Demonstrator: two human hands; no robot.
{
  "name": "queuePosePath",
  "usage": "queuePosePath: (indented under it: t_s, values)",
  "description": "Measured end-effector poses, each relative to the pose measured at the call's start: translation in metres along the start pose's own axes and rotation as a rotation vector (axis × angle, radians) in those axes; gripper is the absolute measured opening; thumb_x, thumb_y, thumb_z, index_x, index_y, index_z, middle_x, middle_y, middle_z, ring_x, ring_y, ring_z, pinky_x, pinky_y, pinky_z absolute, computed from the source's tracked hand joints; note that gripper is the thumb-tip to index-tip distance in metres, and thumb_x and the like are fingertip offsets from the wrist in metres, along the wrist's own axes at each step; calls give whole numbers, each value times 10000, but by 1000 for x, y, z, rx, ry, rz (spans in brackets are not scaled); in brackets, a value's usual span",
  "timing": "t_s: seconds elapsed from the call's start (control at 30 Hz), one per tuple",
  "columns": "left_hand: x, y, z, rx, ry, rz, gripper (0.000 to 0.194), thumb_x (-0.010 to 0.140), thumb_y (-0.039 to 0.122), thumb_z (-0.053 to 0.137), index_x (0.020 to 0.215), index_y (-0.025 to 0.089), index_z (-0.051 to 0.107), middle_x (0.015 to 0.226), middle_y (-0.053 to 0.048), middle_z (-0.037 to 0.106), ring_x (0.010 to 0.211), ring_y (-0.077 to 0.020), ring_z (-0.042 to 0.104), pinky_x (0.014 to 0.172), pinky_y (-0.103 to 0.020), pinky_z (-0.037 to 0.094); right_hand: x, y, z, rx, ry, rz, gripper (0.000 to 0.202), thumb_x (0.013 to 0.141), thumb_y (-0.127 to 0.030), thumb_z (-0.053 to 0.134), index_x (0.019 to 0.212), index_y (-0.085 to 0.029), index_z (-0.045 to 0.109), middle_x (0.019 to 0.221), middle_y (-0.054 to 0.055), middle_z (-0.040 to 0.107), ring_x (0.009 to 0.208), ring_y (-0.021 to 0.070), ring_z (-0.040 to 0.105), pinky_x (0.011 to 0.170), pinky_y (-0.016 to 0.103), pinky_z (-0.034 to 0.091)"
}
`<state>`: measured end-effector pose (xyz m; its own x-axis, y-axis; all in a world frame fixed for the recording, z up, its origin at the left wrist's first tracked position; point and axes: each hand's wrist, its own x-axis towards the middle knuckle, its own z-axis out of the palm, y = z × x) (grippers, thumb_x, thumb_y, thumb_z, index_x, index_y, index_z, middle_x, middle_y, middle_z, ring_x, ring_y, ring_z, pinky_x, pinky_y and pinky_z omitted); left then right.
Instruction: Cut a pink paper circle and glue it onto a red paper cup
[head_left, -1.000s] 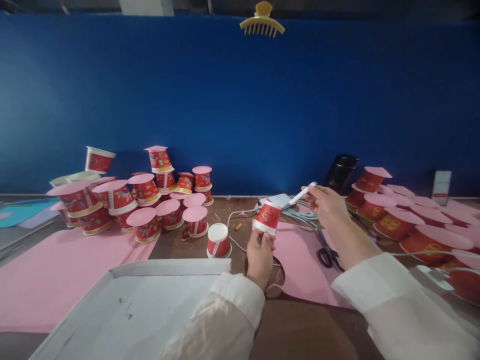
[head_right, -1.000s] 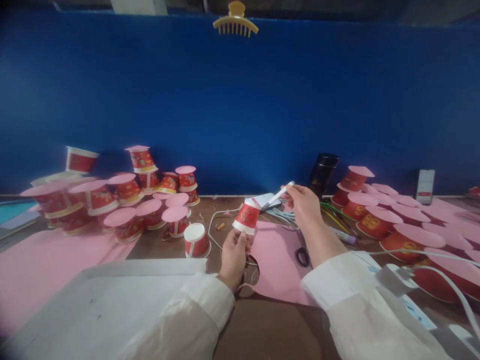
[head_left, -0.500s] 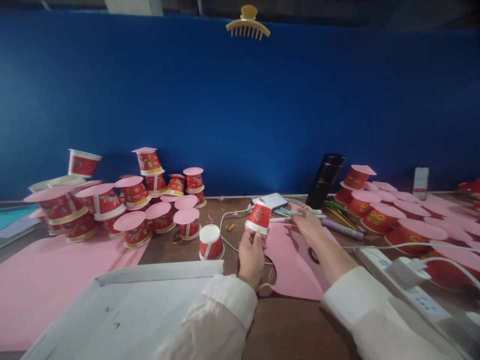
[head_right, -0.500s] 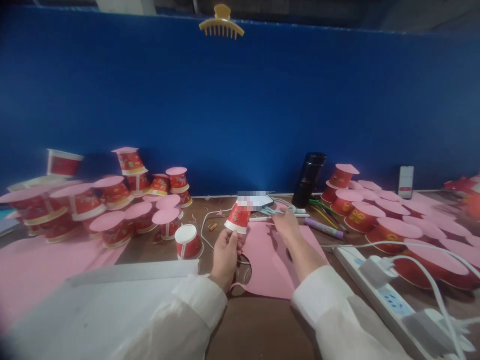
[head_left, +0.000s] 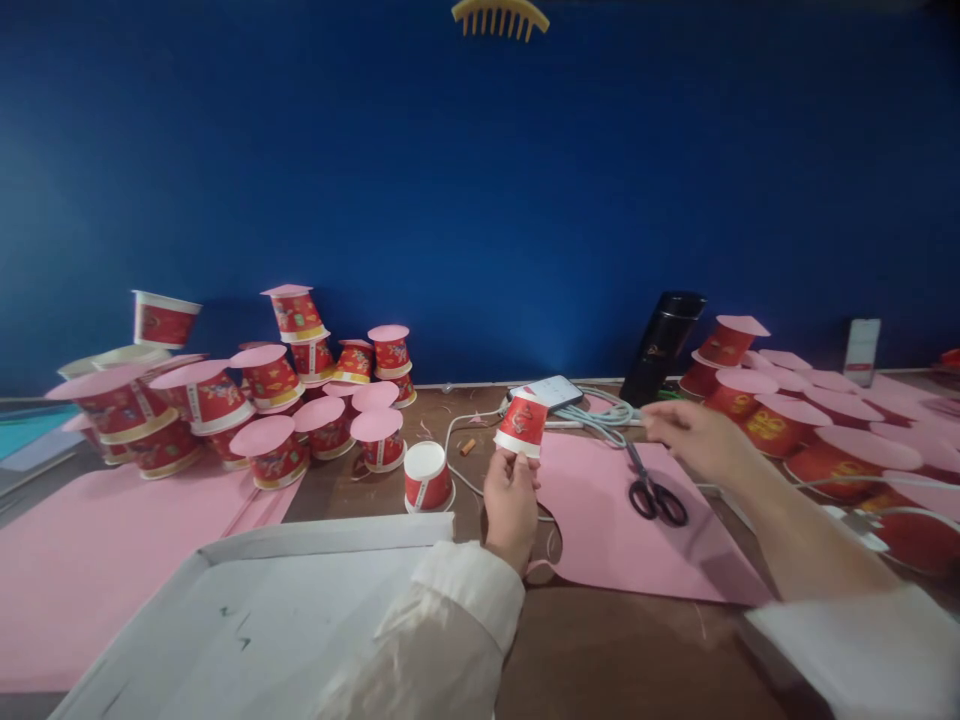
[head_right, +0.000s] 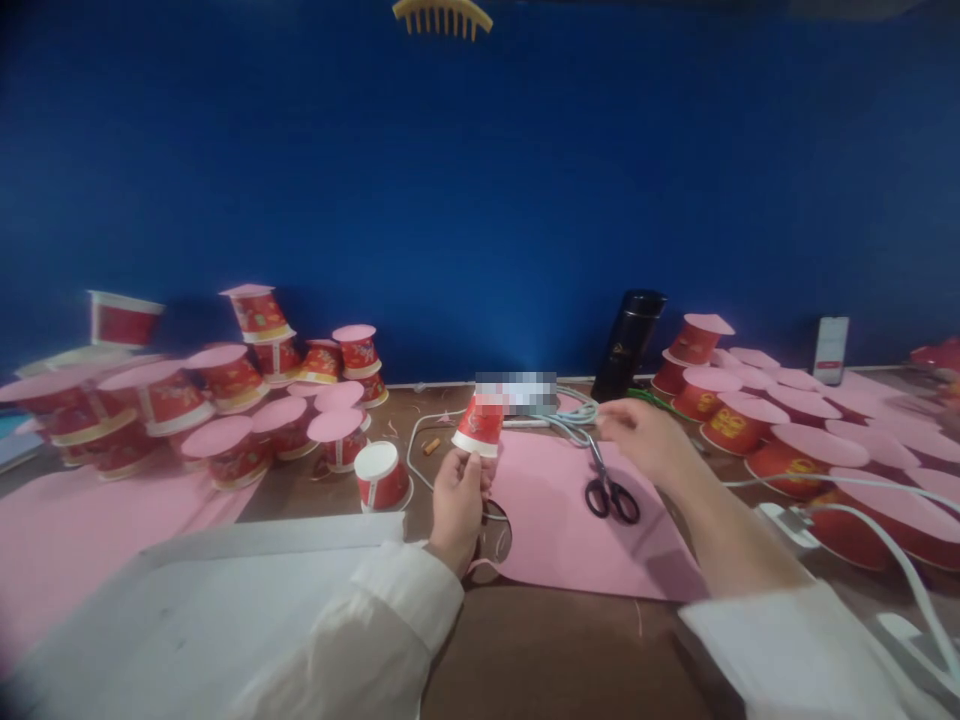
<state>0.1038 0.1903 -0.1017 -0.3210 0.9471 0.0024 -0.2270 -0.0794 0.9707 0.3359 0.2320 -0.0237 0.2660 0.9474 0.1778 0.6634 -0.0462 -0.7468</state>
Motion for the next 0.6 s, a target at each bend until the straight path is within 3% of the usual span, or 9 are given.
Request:
queuePosePath:
  t_s: [0.07, 0.13, 0.23, 0.3, 0.37, 0.47, 0.6]
  values:
    - [-1, 4, -2, 32, 5, 45, 161, 888, 311, 495, 884, 163, 557, 788, -24, 638, 585, -102, 518, 580, -236, 419, -43, -5, 2, -143, -320, -173, 368, 774, -379, 702, 1126, -273, 717, 1035, 39, 757, 897, 210, 715, 772, 305, 563]
    - [-4, 9, -3, 72, 4, 114, 162, 901, 311, 486, 882, 164, 552, 788, -30, 642, 595, -110, 530, 592, -244, 428, -86, -6, 7, -361, -476, -418, 447, 815, -389, 638, 1255, -313, 654, 1251, 49, 689, 1094, 258, 666, 888, 370, 545]
    - [-18, 17, -5, 144, -24, 258, 165, 928, 302, 461, 870, 176, 549, 790, -33, 645, 637, -124, 558, 635, -258, 442, -132, 3, 17, -569, -429, -716, 520, 774, -186, 570, 1287, -249, 635, 1296, 97, 655, 1184, 282, 610, 970, 436, 499]
    - [-33, 20, -3, 221, -95, 405, 157, 934, 277, 458, 864, 183, 564, 826, -39, 649, 714, -136, 583, 695, -265, 447, -144, 15, 27, -642, -361, -766, 532, 772, -124, 520, 1285, -211, 631, 1277, 119, 659, 1144, 284, 627, 952, 452, 502]
    - [-50, 22, 0, 288, -195, 523, 119, 916, 242, 484, 874, 189, 582, 839, -38, 645, 758, -143, 591, 719, -264, 443, -144, 29, 38, -675, -263, -776, 477, 785, -106, 491, 1223, -186, 662, 1210, 136, 685, 1043, 279, 661, 885, 431, 519]
    - [-72, 21, 6, 359, -293, 615, 47, 853, 216, 549, 835, 195, 587, 753, -16, 618, 662, -130, 550, 625, -250, 410, -134, 42, 52, -705, -199, -821, 346, 793, -100, 500, 1046, -169, 726, 1045, 144, 725, 927, 273, 676, 802, 383, 514]
    - [-81, 18, 10, 375, -339, 679, 32, 782, 188, 582, 812, 195, 593, 722, -10, 615, 628, -125, 545, 596, -249, 402, -121, 42, 58, -713, -100, -939, 282, 785, -95, 501, 892, -191, 744, 861, 123, 730, 799, 264, 659, 712, 364, 489]
